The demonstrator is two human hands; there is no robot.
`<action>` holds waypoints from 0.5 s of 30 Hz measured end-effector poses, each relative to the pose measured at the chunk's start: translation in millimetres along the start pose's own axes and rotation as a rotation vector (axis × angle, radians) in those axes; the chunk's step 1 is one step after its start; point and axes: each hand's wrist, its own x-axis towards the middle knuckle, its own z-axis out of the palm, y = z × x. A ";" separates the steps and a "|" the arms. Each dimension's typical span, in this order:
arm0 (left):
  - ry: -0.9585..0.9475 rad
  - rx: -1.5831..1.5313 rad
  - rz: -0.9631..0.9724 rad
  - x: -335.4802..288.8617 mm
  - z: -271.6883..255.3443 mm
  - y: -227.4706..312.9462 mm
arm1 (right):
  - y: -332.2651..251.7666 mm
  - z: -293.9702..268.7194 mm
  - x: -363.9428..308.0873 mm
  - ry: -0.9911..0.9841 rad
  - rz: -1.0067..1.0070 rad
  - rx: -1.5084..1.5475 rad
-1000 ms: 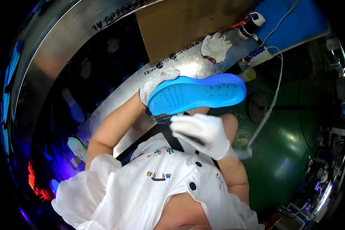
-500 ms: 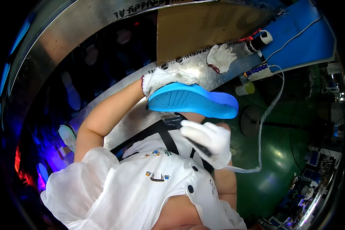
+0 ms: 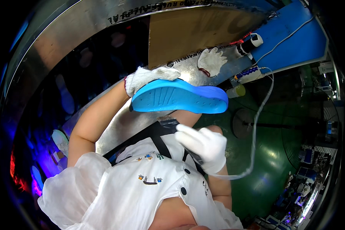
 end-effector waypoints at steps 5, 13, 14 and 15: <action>-0.066 0.168 0.103 -6.6 -16.7 -0.9 | 17.5 -3.4 -4.3 0.034 0.026 -0.092; -0.098 -0.510 -0.154 -21.4 -13.0 28.4 | 22.0 -17.5 -5.4 0.001 0.043 -0.022; -0.113 -0.568 -0.140 -20.9 -11.6 27.1 | 17.2 -15.7 -6.1 -0.027 0.024 0.044; -0.128 -0.627 -0.125 -20.7 -9.5 24.4 | 13.9 -13.3 -4.7 -0.056 0.004 0.110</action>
